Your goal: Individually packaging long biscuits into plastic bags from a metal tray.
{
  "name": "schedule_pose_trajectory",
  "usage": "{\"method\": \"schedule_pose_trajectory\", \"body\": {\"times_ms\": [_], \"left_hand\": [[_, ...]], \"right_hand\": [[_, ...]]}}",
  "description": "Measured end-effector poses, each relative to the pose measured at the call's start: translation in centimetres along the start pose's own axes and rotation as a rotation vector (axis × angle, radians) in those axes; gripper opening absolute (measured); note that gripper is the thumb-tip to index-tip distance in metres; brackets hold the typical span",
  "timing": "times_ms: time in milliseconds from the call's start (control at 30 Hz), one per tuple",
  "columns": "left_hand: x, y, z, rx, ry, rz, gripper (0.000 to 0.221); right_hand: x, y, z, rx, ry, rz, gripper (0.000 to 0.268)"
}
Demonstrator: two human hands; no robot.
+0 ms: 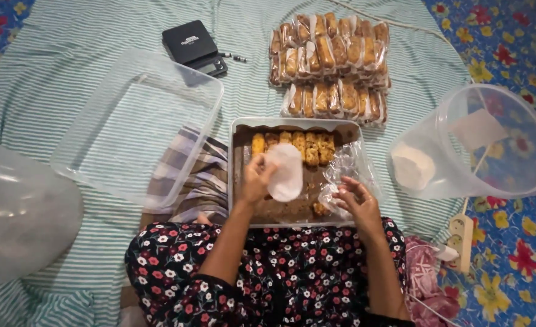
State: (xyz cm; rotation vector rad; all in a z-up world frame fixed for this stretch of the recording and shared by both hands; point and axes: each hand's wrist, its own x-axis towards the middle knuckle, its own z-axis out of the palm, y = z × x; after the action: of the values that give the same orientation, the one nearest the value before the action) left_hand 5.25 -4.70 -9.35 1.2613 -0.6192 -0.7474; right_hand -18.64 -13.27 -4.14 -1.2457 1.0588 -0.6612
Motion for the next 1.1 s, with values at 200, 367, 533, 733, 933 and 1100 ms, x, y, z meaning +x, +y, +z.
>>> {"method": "schedule_pose_trajectory", "body": {"times_ms": [200, 367, 533, 733, 933, 1100], "left_hand": [[2.0, 1.9, -2.0, -0.594, 0.358, -0.142, 0.015], [1.5, 8.0, -3.0, -0.898, 0.388, -0.156, 0.031], [1.7, 9.3, -5.3, -1.071, 0.361, -0.056, 0.045], [1.5, 11.0, -5.7, -1.214, 0.395, -0.005, 0.051], [1.8, 9.8, -5.8, -1.232, 0.415, -0.005, 0.052], [2.0, 9.7, -5.5, -1.256, 0.423, 0.022, 0.05]], "right_hand": [[1.6, 0.9, -1.3, -0.081, 0.131, -0.033, 0.041], [2.1, 1.3, 2.5, -0.271, 0.039, -0.088, 0.037], [6.3, 7.1, 6.3, -0.544, -0.097, -0.245, 0.035], [7.7, 8.9, 11.5, -0.875, -0.201, -0.43, 0.044], [8.0, 8.7, 14.6, -1.043, -0.199, -0.437, 0.069], [10.1, 12.3, 14.6, -1.145, -0.148, -0.379, 0.079]]}}
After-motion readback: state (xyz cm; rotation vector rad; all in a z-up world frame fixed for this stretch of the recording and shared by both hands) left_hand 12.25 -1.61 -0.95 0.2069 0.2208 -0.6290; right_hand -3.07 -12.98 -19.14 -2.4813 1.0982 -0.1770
